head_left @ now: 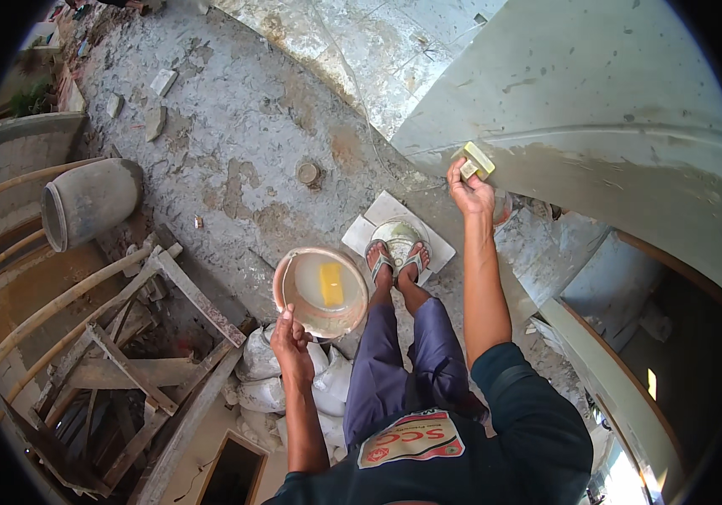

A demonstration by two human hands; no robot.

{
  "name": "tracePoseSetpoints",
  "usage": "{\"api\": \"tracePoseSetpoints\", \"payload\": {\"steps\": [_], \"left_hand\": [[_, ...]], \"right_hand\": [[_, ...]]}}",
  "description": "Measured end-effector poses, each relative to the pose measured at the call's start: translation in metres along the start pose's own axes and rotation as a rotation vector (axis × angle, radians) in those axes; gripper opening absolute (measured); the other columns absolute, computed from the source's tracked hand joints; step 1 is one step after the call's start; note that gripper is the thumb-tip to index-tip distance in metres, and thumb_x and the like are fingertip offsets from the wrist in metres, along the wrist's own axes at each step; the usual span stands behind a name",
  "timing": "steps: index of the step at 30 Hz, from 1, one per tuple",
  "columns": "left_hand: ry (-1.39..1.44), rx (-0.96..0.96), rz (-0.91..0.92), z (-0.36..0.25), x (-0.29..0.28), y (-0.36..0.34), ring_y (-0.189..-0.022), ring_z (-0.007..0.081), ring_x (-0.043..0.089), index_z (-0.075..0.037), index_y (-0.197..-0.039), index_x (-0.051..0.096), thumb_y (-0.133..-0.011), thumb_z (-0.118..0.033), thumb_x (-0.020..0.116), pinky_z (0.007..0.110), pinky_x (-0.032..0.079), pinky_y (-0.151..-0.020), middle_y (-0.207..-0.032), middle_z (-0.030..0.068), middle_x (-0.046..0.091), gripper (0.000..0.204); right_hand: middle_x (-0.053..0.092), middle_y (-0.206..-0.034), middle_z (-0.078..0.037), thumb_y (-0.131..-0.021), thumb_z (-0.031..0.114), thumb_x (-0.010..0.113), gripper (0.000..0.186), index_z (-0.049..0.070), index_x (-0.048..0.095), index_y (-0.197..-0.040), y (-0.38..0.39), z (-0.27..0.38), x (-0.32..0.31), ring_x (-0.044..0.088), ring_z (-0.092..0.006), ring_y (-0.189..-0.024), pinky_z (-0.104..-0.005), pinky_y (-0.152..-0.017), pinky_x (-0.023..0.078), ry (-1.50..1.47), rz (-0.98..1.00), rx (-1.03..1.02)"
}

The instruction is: The person finishes a corner of a concrete wall using a hand float dipped in a bowl of liquid, rubbing the surface to smooth it.

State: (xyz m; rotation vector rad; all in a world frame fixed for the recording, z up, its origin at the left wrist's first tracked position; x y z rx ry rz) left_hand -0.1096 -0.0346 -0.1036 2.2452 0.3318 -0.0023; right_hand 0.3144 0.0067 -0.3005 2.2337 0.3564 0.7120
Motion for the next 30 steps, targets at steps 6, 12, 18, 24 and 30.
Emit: {"api": "tracePoseSetpoints", "payload": {"steps": [6, 12, 18, 24, 30], "left_hand": [[0.006, 0.015, 0.016, 0.029, -0.004, -0.014, -0.058, 0.0016, 0.034, -0.002, -0.12, 0.058, -0.092, -0.039, 0.061, 0.02, 0.031, -0.056, -0.065, -0.0092, 0.037, 0.046], [0.022, 0.015, -0.006, 0.026, 0.005, -0.023, -0.057, 0.002, 0.033, -0.003, -0.115, 0.06, -0.091, -0.037, 0.063, 0.02, 0.028, -0.051, -0.068, -0.009, 0.038, 0.042], [0.017, 0.018, 0.169, 0.001, 0.054, 0.003, -0.053, 0.0017, 0.032, -0.014, -0.09, 0.056, -0.088, -0.032, 0.065, 0.02, 0.025, -0.049, -0.062, -0.0097, 0.035, 0.021], [-0.165, 0.071, 0.426, 0.004, 0.103, -0.017, -0.041, 0.007, 0.029, -0.013, -0.081, 0.053, -0.087, -0.041, 0.062, 0.024, 0.026, -0.042, -0.054, -0.0067, 0.035, 0.031], [-0.112, 0.122, 0.694, -0.066, 0.188, 0.055, -0.043, 0.0076, 0.031, -0.014, -0.079, 0.053, -0.089, -0.041, 0.059, 0.024, 0.027, -0.043, -0.055, -0.0059, 0.038, 0.029]], "right_hand": [[0.055, -0.127, -0.015, -0.101, 0.015, 0.037, 0.03, 0.005, 0.054, -0.123, -0.094, 0.147, -0.091, 0.057, -0.0319, -0.114, -0.0538, -0.092, 0.052, 0.225, -0.205, -0.692], [0.05, -0.129, -0.02, -0.1, 0.008, 0.037, 0.028, -0.001, 0.046, -0.125, -0.022, 0.108, -0.14, 0.051, -0.0354, -0.119, -0.0549, -0.1, 0.047, 0.375, -0.28, -0.512], [0.056, -0.117, -0.012, -0.095, 0.016, 0.045, 0.022, 0.004, 0.052, -0.112, 0.147, 0.044, -0.102, 0.054, -0.0293, -0.115, -0.052, -0.1, 0.044, 1.078, -0.285, -0.468], [0.064, -0.094, -0.007, -0.092, 0.02, 0.057, 0.032, 0.005, 0.059, -0.119, 0.235, -0.043, -0.017, 0.062, -0.0154, -0.087, -0.0351, -0.072, 0.051, 2.438, -0.32, -0.491], [0.051, -0.136, -0.022, -0.091, 0.029, 0.058, 0.048, 0.01, 0.053, -0.135, 0.277, -0.181, 0.04, 0.051, -0.0332, -0.124, -0.047, -0.099, 0.043, 3.082, 0.158, -0.749]]}}
Point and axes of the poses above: each hand's wrist, its own y-axis away from the middle knuckle, its own x-axis out of the palm, z = x × y, the point moved 5 cm from there along -y, towards the middle knuckle
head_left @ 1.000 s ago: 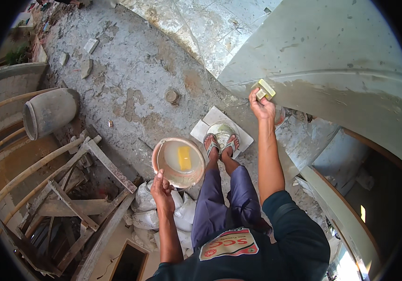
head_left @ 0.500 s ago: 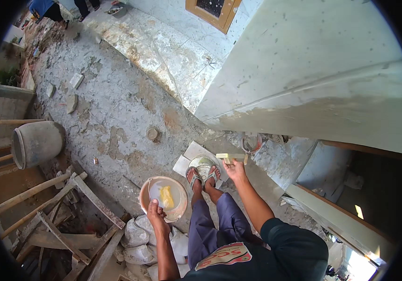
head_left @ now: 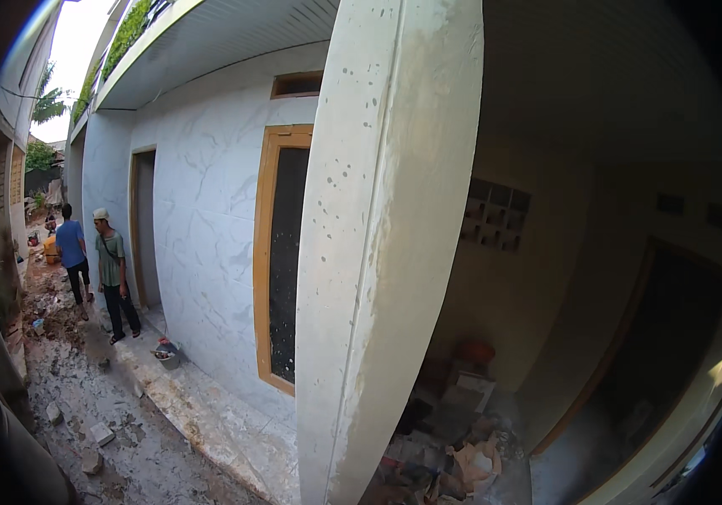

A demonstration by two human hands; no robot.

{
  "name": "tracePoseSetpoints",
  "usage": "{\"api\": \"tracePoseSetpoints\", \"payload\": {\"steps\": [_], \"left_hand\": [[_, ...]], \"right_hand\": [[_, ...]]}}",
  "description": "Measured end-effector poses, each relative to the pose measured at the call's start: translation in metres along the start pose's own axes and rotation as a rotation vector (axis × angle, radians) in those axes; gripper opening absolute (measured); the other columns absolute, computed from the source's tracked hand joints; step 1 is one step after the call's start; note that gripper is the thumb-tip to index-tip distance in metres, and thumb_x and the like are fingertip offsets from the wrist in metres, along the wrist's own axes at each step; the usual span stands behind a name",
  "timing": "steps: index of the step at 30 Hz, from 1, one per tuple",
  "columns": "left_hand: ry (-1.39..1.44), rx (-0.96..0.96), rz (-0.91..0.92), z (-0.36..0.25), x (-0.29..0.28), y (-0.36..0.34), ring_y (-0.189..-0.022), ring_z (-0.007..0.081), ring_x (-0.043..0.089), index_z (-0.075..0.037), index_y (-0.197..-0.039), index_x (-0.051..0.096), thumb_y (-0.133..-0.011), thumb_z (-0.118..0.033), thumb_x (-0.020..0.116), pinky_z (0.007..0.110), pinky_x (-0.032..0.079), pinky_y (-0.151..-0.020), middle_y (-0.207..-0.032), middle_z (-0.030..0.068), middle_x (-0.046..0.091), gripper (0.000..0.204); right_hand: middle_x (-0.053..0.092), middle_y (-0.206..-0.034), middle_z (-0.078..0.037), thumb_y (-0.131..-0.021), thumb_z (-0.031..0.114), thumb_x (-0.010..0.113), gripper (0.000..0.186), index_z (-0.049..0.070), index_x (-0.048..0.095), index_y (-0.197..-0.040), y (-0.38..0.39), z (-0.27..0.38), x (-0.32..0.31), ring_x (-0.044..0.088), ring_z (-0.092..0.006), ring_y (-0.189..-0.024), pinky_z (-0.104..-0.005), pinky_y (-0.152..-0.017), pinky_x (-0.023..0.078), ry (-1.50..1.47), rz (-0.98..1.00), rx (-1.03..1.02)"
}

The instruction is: The person finishes a corner of a concrete wall using a hand float dipped in a bowl of liquid, rubbing the surface to smooth it.

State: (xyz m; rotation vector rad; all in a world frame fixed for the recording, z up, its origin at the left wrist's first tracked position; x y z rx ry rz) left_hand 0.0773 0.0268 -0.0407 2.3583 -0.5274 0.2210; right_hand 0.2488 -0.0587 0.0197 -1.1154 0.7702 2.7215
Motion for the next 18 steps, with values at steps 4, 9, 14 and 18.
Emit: {"api": "tracePoseSetpoints", "payload": {"steps": [4, 9, 14, 18], "left_hand": [[0.074, 0.06, 0.142, -0.042, 0.051, 0.013, -0.044, 0.0079, 0.033, -0.015, -0.077, 0.053, -0.09, -0.041, 0.058, 0.024, 0.028, -0.043, -0.055, -0.0053, 0.04, 0.029], [0.181, 0.1, 0.233, -0.065, 0.091, 0.035, -0.046, 0.0084, 0.034, -0.016, -0.075, 0.054, -0.092, -0.04, 0.056, 0.024, 0.029, -0.044, -0.056, -0.0046, 0.042, 0.029], [0.238, 0.14, 0.238, -0.077, 0.099, 0.044, -0.047, 0.0087, 0.036, -0.017, -0.074, 0.054, -0.093, -0.04, 0.054, 0.023, 0.03, -0.044, -0.057, -0.004, 0.044, 0.03], [0.194, 0.145, 0.218, -0.082, 0.092, 0.056, -0.045, 0.0083, 0.033, -0.018, -0.08, 0.052, -0.093, -0.038, 0.056, 0.024, 0.028, -0.043, -0.055, -0.0054, 0.041, 0.024]], "right_hand": [[0.054, -0.131, -0.022, -0.092, 0.029, 0.055, 0.045, 0.009, 0.055, -0.132, -0.029, 0.004, -0.018, 0.054, -0.0335, -0.12, -0.0469, -0.097, 0.044, 0.195, 0.02, 0.034], [0.058, -0.125, -0.024, -0.093, 0.029, 0.052, 0.042, 0.008, 0.058, -0.129, -0.041, 0.001, -0.032, 0.057, -0.034, -0.115, -0.0468, -0.094, 0.046, 0.331, 0.083, 0.06], [0.062, -0.119, -0.025, -0.094, 0.029, 0.049, 0.04, 0.007, 0.061, -0.125, -0.02, 0.009, -0.073, 0.061, -0.0344, -0.109, -0.0467, -0.092, 0.048, 0.484, 0.081, 0.055], [0.061, -0.104, -0.012, -0.095, 0.027, 0.043, 0.038, 0.019, 0.055, -0.13, 0.101, 0.092, -0.216, 0.061, -0.0329, -0.1, -0.0427, -0.087, 0.05, 0.539, -0.273, -0.278]]}}
Point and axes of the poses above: each hand's wrist, its own y-axis away from the middle knuckle, its own x-axis out of the palm, z = x × y, the point moved 5 cm from there along -y, towards the middle knuckle
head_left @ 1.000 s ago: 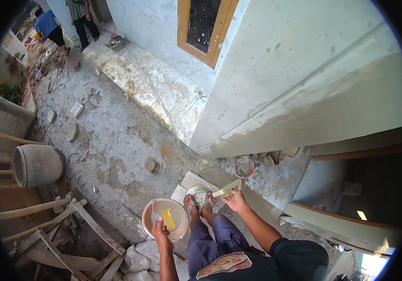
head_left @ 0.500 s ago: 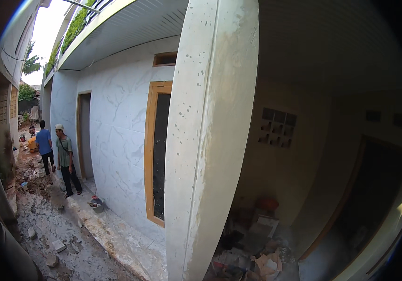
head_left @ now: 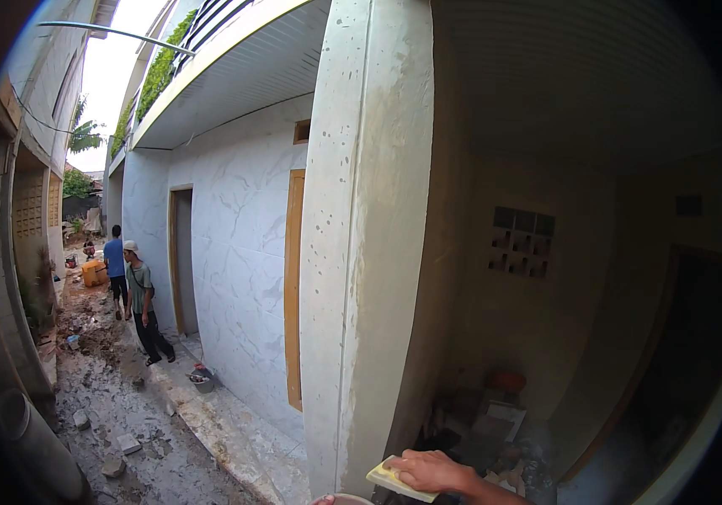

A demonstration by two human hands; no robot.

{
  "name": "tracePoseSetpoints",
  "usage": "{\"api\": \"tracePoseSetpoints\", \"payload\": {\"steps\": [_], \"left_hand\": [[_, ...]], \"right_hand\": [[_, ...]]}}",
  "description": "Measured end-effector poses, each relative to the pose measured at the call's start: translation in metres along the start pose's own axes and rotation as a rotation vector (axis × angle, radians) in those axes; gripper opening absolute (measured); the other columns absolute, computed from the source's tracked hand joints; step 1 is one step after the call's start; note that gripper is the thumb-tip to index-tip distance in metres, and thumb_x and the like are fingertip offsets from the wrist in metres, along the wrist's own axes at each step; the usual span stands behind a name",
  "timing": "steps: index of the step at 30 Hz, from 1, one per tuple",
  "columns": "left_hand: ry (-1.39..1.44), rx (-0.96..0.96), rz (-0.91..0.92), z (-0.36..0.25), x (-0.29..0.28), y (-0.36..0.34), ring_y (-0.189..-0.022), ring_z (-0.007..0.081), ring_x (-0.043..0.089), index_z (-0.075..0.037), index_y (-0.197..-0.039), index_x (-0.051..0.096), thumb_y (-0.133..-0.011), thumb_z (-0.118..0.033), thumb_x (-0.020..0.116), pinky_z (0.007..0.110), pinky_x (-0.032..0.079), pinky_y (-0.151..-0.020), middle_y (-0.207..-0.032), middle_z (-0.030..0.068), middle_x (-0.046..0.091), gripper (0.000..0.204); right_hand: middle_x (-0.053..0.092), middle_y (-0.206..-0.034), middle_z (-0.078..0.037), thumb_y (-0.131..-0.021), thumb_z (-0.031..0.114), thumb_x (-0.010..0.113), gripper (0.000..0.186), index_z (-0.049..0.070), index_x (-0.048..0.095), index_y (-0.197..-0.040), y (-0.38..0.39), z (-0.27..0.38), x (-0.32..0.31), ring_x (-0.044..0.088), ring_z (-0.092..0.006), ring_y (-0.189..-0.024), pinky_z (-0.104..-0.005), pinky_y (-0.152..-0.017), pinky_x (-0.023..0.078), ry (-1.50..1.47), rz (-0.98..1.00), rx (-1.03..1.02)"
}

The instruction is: The person finishes a corner of a concrete wall using a hand float dipped in a bowl of liquid, rubbing the surface to smooth it.

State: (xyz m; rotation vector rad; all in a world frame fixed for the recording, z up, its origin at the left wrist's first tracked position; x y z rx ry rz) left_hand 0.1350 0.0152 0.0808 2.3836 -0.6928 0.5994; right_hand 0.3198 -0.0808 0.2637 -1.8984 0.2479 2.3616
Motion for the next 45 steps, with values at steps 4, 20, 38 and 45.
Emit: {"api": "tracePoseSetpoints", "payload": {"steps": [4, 20, 38, 45], "left_hand": [[-0.128, -0.05, -0.065, 0.012, -0.026, -0.01, -0.042, 0.0096, 0.033, -0.018, -0.074, 0.05, -0.091, -0.042, 0.058, 0.026, 0.025, -0.041, -0.051, -0.0046, 0.038, 0.03], [-0.154, -0.022, -0.46, -0.045, -0.121, 0.017, -0.039, 0.0101, 0.029, -0.015, -0.067, 0.051, -0.086, -0.046, 0.064, 0.028, 0.021, -0.038, -0.047, -0.0017, 0.036, 0.039], [0.037, 0.166, -0.482, -0.052, -0.152, 0.004, -0.04, 0.0095, 0.028, -0.015, -0.073, 0.057, -0.088, -0.043, 0.064, 0.028, 0.021, -0.039, -0.05, -0.0017, 0.036, 0.033], [0.029, -0.009, -0.395, -0.056, -0.141, -0.009, -0.039, 0.0048, 0.028, -0.02, -0.078, 0.047, -0.087, -0.05, 0.059, 0.023, 0.022, -0.038, -0.052, -0.009, 0.032, 0.034]], "right_hand": [[0.059, -0.087, -0.014, -0.09, 0.015, 0.058, 0.029, 0.01, 0.062, -0.119, 0.051, 0.021, -0.177, 0.062, -0.0336, -0.079, -0.0434, -0.07, 0.051, -0.007, -0.846, -0.109], [0.068, -0.09, -0.022, -0.083, 0.01, 0.053, 0.027, -0.004, 0.063, -0.104, -0.063, -0.02, -0.483, 0.067, -0.0325, -0.085, -0.0358, -0.078, 0.051, -0.182, -1.704, -0.37], [0.064, -0.086, -0.015, -0.088, 0.009, 0.056, 0.024, -0.005, 0.062, -0.106, -0.058, -0.01, -0.516, 0.061, -0.021, -0.08, -0.0351, -0.073, 0.053, -0.324, -1.57, -0.197], [0.065, -0.086, -0.01, -0.089, 0.007, 0.058, 0.021, -0.002, 0.062, -0.108, -0.083, -0.062, -0.21, 0.059, -0.0124, -0.076, -0.0268, -0.068, 0.048, -0.651, -1.605, -0.274]]}}
Point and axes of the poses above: each hand's wrist, its own y-axis away from the middle knuckle, its own x-axis out of the palm, z = x × y, the point moved 5 cm from there along -y, towards the middle knuckle
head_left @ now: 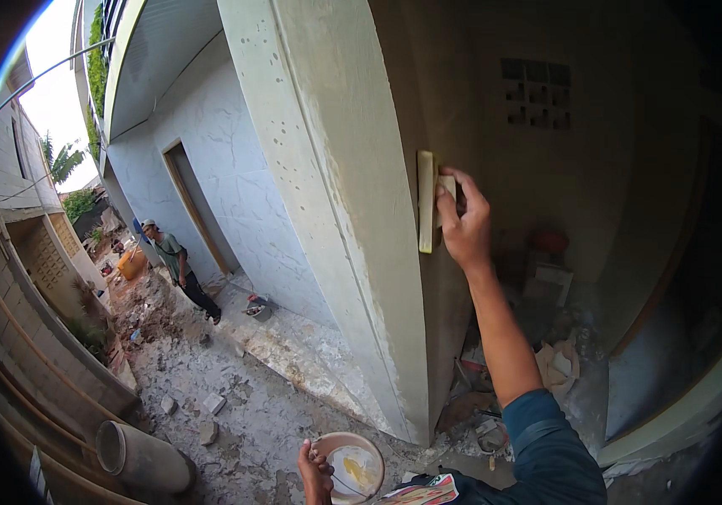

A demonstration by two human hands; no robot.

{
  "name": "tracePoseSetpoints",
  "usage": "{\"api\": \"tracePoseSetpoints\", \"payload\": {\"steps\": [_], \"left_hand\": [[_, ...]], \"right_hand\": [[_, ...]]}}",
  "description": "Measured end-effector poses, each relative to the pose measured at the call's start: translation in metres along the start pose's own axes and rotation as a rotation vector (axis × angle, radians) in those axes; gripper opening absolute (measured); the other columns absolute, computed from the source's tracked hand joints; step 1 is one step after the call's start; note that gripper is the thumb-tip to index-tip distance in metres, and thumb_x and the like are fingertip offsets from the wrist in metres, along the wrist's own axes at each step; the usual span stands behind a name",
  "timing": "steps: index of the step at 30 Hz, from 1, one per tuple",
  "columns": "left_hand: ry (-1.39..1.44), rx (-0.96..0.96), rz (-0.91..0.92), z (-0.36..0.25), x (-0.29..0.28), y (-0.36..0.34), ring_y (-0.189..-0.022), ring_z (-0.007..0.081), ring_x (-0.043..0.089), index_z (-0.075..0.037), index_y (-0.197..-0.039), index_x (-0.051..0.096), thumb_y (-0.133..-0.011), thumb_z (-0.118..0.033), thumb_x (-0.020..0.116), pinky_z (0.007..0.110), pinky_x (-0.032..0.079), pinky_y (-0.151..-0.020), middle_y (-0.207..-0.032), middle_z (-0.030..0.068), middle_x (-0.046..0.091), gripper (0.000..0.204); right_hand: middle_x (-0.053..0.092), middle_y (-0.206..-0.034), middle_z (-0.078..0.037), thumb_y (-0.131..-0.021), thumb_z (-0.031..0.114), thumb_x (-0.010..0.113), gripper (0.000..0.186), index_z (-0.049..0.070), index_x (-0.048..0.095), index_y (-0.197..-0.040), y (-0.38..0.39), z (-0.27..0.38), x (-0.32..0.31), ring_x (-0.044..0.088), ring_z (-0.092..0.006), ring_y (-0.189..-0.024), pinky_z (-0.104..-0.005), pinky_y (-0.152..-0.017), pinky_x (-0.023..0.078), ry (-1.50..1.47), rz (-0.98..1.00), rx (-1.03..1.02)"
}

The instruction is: The person finishes a corner of a concrete wall using a hand float dipped in a bowl of liquid, rubbing the surface to smooth it.

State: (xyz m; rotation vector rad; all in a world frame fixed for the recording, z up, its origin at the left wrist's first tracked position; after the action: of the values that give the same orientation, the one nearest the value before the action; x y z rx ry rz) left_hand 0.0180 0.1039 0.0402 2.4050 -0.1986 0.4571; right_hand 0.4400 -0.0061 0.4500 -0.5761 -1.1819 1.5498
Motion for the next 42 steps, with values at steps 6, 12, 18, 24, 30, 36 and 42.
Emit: {"api": "tracePoseSetpoints", "payload": {"steps": [6, 12, 18, 24, 30, 36, 42], "left_hand": [[-0.071, -0.033, -0.018, 0.001, 0.007, 0.016, -0.039, 0.0047, 0.028, -0.02, -0.074, 0.044, -0.085, -0.05, 0.063, 0.022, 0.023, -0.037, -0.053, -0.0086, 0.033, 0.038], [-0.064, -0.031, -0.013, -0.001, -0.016, 0.02, -0.04, 0.0047, 0.03, -0.019, -0.077, 0.046, -0.085, -0.052, 0.062, 0.022, 0.023, -0.038, -0.053, -0.0094, 0.034, 0.038], [-0.087, -0.002, -0.003, -0.002, 0.008, 0.022, -0.04, 0.0045, 0.031, -0.019, -0.079, 0.049, -0.085, -0.052, 0.062, 0.022, 0.024, -0.04, -0.054, -0.0093, 0.036, 0.036], [-0.056, -0.01, -0.08, 0.008, -0.011, 0.026, -0.041, 0.0052, 0.031, -0.018, -0.079, 0.051, -0.085, -0.052, 0.062, 0.022, 0.025, -0.041, -0.054, -0.0091, 0.036, 0.036], [-0.127, 0.001, -0.068, 0.019, -0.013, 0.023, -0.044, 0.0075, 0.034, -0.007, -0.091, 0.056, -0.082, -0.058, 0.06, 0.026, 0.031, -0.049, -0.057, -0.0073, 0.038, 0.052], [-0.124, -0.029, -0.072, 0.018, -0.01, 0.032, -0.045, 0.0066, 0.033, -0.015, -0.082, 0.052, -0.085, -0.053, 0.062, 0.025, 0.029, -0.047, -0.055, -0.0076, 0.037, 0.04], [-0.16, -0.003, -0.083, 0.019, -0.009, 0.034, -0.045, 0.0081, 0.033, -0.009, -0.088, 0.055, -0.084, -0.056, 0.061, 0.026, 0.03, -0.048, -0.057, -0.007, 0.038, 0.047]], "right_hand": [[0.067, -0.094, -0.01, -0.088, 0.008, 0.061, 0.026, -0.002, 0.062, -0.112, 0.183, -0.066, -0.068, 0.063, -0.0134, -0.085, -0.0283, -0.073, 0.049, 0.143, 0.092, 0.479], [0.067, -0.098, -0.007, -0.091, 0.008, 0.059, 0.027, -0.001, 0.061, -0.116, 0.009, 0.007, -0.034, 0.063, -0.0106, -0.084, -0.0263, -0.078, 0.05, -0.102, 0.013, 0.142], [0.064, -0.072, -0.014, -0.087, 0.016, 0.058, 0.026, -0.004, 0.064, -0.103, -0.182, 0.098, 0.022, 0.061, -0.0188, -0.066, -0.0342, -0.065, 0.049, 0.131, -0.055, -0.196], [0.06, -0.065, -0.007, -0.084, 0.012, 0.061, 0.019, -0.001, 0.065, -0.097, -0.014, -0.004, -0.001, 0.051, -0.01, -0.053, -0.0291, -0.052, 0.043, 0.074, -0.006, -0.12], [0.063, -0.082, -0.007, -0.088, 0.006, 0.06, 0.022, 0.0, 0.062, -0.109, 0.23, -0.072, -0.065, 0.054, -0.0084, -0.064, -0.0252, -0.058, 0.045, 0.084, 0.041, 0.495], [0.065, -0.087, -0.005, -0.09, 0.006, 0.06, 0.024, -0.001, 0.061, -0.114, 0.342, -0.131, -0.108, 0.06, -0.0098, -0.078, -0.0259, -0.07, 0.048, 0.038, 0.019, 0.875], [0.065, -0.086, -0.005, -0.089, 0.009, 0.063, 0.025, 0.0, 0.062, -0.112, 0.108, -0.047, -0.059, 0.055, -0.0063, -0.065, -0.0232, -0.058, 0.044, -0.146, -0.022, 0.313]]}}
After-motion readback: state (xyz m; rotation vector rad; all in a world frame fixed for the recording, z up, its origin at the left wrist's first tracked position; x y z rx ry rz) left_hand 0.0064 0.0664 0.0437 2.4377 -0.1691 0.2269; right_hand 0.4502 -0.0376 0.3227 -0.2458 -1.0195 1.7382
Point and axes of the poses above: each hand's wrist, its own y-axis away from the middle knuckle, its own x-axis out of the palm, z = x × y, the point moved 5 cm from there along -y, towards the middle knuckle
